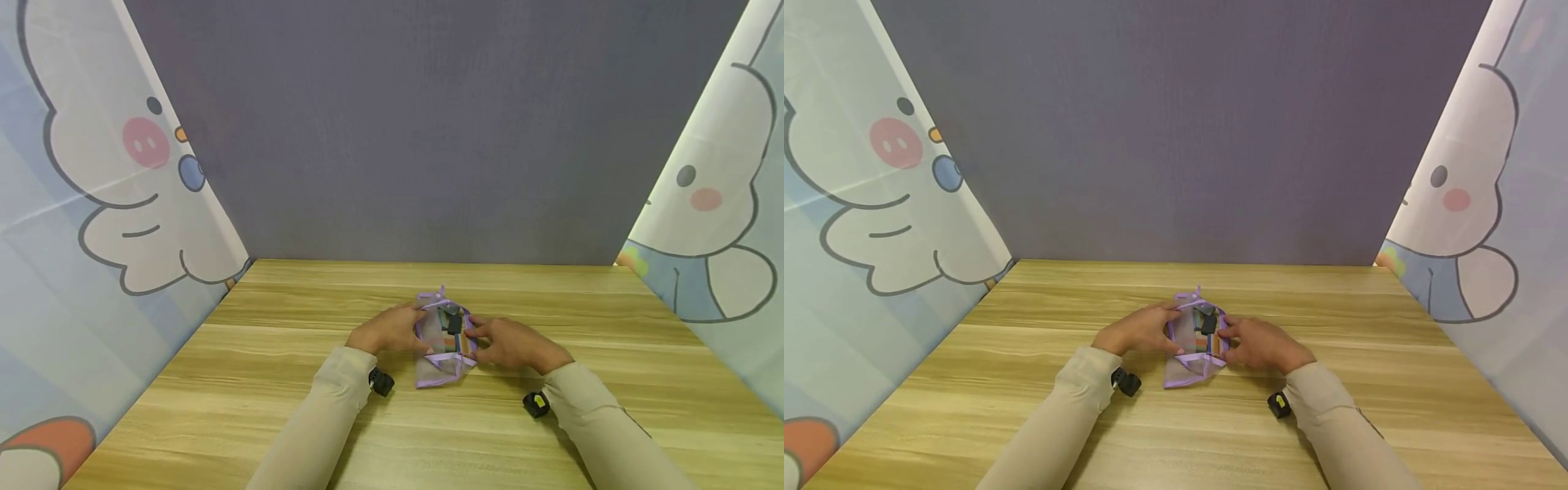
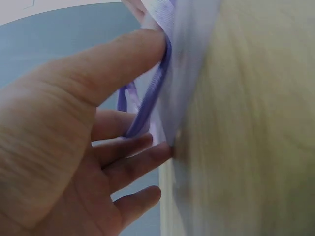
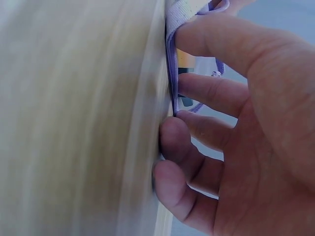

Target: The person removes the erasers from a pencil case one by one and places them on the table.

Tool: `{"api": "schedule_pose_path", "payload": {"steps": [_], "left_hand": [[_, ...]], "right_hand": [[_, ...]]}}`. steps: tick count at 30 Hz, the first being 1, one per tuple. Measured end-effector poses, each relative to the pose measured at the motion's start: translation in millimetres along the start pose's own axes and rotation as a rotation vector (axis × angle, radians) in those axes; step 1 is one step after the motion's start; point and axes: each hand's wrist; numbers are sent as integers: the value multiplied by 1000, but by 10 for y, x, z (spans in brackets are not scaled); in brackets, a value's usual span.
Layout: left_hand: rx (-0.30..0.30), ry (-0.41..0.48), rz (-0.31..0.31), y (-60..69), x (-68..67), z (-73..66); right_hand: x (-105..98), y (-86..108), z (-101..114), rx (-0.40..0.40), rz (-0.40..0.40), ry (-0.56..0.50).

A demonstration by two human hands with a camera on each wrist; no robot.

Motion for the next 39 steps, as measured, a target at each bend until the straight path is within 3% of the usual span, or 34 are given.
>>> {"api": "schedule_pose_path", "payload": {"steps": [7, 15, 20, 27, 32, 39], "left_hand": [[19, 67, -38, -11, 65, 47], [31, 119, -25, -29, 104, 61], [4, 67, -14, -20, 94, 25], [-36, 19, -13, -6, 117, -4], [-22, 37, -37, -4, 124, 7], [47, 87, -93, -30, 118, 29]], "right_hand": [[-2, 3, -4, 0, 1, -7], [-14, 15, 9, -14, 0, -50], [-30, 24, -2, 4, 5, -92], [-15, 19, -20, 10, 0, -72], [-7, 16, -32, -7, -6, -62], [-12, 23, -33, -7, -4, -98]]}}
Point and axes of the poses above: each hand's wrist, its own y-axis away from the middle knuckle, its own x-axis out of the palm, z = x × y, and after that the axes turned 9 degrees about -y, right-handed
